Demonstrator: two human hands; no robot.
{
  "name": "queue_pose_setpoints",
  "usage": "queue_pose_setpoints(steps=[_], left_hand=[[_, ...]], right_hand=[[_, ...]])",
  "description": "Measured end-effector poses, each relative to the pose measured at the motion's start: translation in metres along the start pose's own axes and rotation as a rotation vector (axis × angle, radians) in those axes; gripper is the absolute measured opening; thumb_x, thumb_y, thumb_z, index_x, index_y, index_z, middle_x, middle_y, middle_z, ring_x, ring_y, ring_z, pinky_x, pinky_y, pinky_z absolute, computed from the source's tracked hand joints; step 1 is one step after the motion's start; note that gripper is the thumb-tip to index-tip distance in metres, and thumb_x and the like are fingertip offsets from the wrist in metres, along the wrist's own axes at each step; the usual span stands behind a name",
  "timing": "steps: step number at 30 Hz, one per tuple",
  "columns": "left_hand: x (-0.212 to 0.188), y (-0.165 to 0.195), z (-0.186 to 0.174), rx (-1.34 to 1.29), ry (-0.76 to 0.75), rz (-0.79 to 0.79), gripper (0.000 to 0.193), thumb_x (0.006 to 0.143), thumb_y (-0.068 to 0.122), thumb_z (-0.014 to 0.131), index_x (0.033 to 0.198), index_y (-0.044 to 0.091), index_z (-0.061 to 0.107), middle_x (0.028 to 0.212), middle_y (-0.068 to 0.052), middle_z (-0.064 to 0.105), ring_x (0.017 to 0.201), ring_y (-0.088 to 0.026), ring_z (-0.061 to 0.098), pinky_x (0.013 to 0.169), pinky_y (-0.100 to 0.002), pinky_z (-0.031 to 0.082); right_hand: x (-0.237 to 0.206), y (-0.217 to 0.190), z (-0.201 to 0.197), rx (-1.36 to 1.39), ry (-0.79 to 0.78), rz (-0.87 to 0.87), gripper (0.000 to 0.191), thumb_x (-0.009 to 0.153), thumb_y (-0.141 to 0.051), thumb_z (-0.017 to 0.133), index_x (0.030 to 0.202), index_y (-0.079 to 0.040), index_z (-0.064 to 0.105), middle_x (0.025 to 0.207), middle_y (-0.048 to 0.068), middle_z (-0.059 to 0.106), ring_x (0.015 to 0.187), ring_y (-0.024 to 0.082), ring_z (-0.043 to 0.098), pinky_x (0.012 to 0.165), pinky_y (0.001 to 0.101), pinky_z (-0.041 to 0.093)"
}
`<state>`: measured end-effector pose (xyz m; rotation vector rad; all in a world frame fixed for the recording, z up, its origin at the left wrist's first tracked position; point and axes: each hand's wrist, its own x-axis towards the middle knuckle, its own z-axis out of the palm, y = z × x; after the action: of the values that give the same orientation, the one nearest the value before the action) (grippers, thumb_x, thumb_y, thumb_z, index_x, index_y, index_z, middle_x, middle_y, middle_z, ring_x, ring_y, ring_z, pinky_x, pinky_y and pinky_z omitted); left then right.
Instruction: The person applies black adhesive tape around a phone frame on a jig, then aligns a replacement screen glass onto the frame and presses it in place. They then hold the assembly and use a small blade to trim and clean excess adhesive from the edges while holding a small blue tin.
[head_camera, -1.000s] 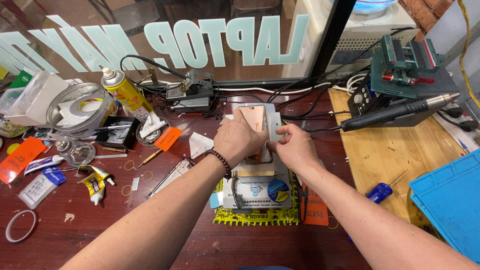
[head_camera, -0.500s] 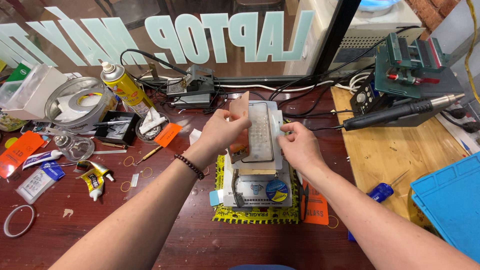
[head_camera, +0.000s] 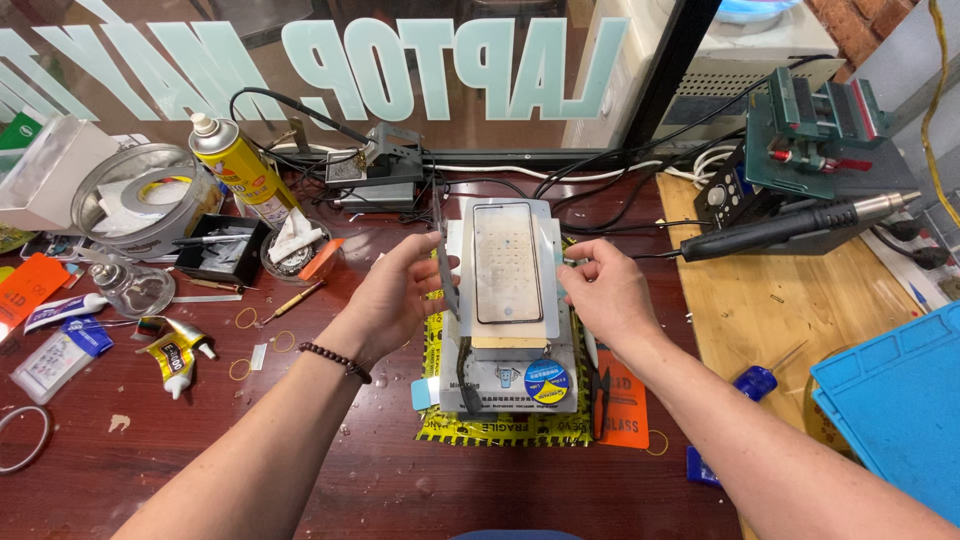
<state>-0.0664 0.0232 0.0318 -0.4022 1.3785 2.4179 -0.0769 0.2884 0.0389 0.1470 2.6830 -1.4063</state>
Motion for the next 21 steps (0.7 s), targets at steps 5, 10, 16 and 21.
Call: queue_pose_setpoints(steps=[5, 10, 16, 21], left_hand=[[-0.005, 0.002, -0.012, -0.173, -0.057, -0.028, 0.037, 0.092, 0.037, 0.062, 0.112, 0.006, 0.062, 0.107, -0.013, 0.069, 0.093, -0.025, 0.068, 0.084, -0.042, 0.056], [-0.009, 0.001, -0.014, -0.28, -0.103, -0.022, 0.048, 0.091, 0.038, 0.055, 0.12, 0.0, 0.062, 0.113, -0.017, 0.07, 0.097, -0.029, 0.068, 0.088, -0.048, 0.055], [-0.011, -0.004, -0.008, -0.397, -0.084, -0.057, 0.059, 0.093, 0.045, 0.05, 0.13, 0.0, 0.061, 0.121, -0.021, 0.069, 0.102, -0.031, 0.068, 0.092, -0.047, 0.054], [-0.013, -0.004, -0.009, -0.412, -0.113, -0.039, 0.068, 0.097, 0.06, 0.048, 0.135, 0.004, 0.059, 0.126, -0.02, 0.067, 0.105, -0.033, 0.067, 0.094, -0.047, 0.053]], right_hand=[[-0.001, 0.0, -0.001, -0.004, 0.001, 0.001, 0.028, 0.09, -0.02, 0.07, 0.115, -0.008, 0.068, 0.082, 0.003, 0.077, 0.073, 0.011, 0.075, 0.067, 0.0295, 0.058], [-0.001, 0.003, 0.0, -0.032, 0.011, -0.031, 0.027, 0.09, -0.02, 0.07, 0.114, -0.008, 0.069, 0.081, 0.003, 0.077, 0.072, 0.013, 0.075, 0.067, 0.0299, 0.057], [0.001, 0.008, -0.001, -0.027, 0.009, -0.037, 0.028, 0.089, -0.02, 0.071, 0.114, -0.008, 0.069, 0.081, 0.003, 0.077, 0.072, 0.012, 0.075, 0.067, 0.0299, 0.057], [0.001, 0.012, -0.002, -0.014, 0.007, -0.031, 0.027, 0.09, -0.019, 0.07, 0.114, -0.007, 0.069, 0.081, 0.003, 0.077, 0.073, 0.012, 0.075, 0.067, 0.0293, 0.057]])
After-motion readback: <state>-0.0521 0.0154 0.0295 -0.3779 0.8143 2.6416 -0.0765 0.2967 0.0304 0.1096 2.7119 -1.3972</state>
